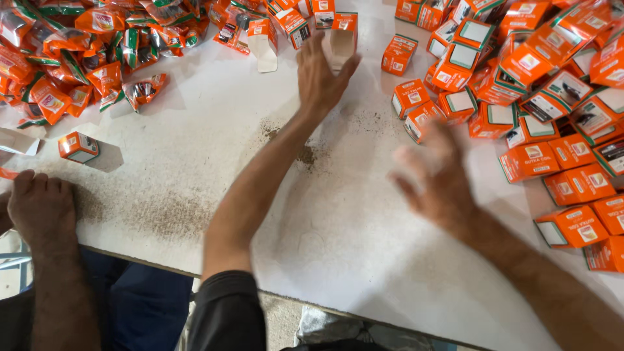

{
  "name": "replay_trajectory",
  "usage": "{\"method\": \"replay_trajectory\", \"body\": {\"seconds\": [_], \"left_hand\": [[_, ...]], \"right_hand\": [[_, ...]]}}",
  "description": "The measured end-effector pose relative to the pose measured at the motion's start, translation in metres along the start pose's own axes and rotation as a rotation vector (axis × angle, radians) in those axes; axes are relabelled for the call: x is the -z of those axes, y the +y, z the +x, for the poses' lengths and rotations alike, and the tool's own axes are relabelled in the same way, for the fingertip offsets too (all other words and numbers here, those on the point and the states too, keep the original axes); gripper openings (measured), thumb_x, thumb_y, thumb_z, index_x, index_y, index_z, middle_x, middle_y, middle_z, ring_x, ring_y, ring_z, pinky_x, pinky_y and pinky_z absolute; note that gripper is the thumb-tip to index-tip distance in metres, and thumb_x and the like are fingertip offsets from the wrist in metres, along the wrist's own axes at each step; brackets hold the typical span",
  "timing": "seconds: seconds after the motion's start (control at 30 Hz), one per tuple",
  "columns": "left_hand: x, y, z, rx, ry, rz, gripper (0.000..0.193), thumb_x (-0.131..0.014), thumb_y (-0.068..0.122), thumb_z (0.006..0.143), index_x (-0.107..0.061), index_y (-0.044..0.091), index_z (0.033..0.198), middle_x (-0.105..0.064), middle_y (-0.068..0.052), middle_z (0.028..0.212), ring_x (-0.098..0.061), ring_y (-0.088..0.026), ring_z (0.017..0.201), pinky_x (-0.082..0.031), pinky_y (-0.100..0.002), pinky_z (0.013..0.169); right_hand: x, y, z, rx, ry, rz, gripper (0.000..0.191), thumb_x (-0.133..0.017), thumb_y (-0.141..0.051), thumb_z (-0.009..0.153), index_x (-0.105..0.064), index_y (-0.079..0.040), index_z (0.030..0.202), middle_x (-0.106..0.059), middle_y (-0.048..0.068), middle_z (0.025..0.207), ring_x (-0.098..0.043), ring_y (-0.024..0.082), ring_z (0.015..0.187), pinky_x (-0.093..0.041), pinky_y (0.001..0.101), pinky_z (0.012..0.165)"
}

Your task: The person picks up small orange cartons and wrapped product packets from a large pile on the table, opens a carton, places a wrapped packet inside, folds the carton flaps closed, and tosses the finished box onto a growing pile of packed boxes, repeating this cycle continuously.

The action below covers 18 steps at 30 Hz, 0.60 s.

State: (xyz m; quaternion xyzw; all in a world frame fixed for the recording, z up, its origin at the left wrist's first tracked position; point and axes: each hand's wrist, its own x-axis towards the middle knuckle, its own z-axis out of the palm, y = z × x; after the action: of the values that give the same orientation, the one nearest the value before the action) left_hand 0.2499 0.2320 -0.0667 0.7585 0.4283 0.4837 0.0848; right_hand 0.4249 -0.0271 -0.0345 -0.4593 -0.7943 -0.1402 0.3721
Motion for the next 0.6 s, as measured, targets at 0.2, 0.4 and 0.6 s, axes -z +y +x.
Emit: {"method": "replay_trajectory", "body": {"seconds": [0.2, 0.4, 0.6], "left_hand": [[-0.019, 0.008, 0.037, 0.061, -0.097, 0.078, 0.041, -0.072, 0.015, 0.082, -0.061, 0.010, 0.121, -0.069, -0.012, 0.116, -0.056, -0.035, 0.128, -0.041, -0.054, 0.109], [0.069, 0.054, -0.071, -0.872, -0.340, -0.109, 0.054, -0.061, -0.006, 0.071, -0.069, 0.017, 0.119, -0.066, -0.007, 0.139, -0.043, -0.032, 0.146, -0.023, -0.066, 0.123], [0.093, -0.034, 0.003, -0.494, -0.120, -0.092, 0.049, -0.050, -0.010, 0.089, -0.053, -0.007, 0.138, -0.057, -0.024, 0.144, -0.051, -0.042, 0.136, -0.038, -0.048, 0.122]], "right_hand": [[-0.012, -0.017, -0.002, 0.031, -0.100, 0.222, 0.066, -0.081, -0.024, 0.092, -0.043, -0.008, 0.143, -0.049, 0.022, 0.149, -0.051, 0.042, 0.140, -0.045, 0.0524, 0.117], [-0.011, -0.028, 0.009, -0.355, 0.066, 0.271, 0.083, -0.073, -0.032, 0.089, -0.031, 0.008, 0.148, -0.043, 0.027, 0.146, -0.046, 0.041, 0.135, -0.042, 0.0484, 0.110], [-0.030, -0.036, -0.002, -0.703, -0.212, 0.683, 0.062, -0.072, -0.026, 0.094, -0.044, 0.001, 0.142, -0.064, 0.017, 0.131, -0.063, 0.030, 0.124, -0.048, 0.0399, 0.107]]}}
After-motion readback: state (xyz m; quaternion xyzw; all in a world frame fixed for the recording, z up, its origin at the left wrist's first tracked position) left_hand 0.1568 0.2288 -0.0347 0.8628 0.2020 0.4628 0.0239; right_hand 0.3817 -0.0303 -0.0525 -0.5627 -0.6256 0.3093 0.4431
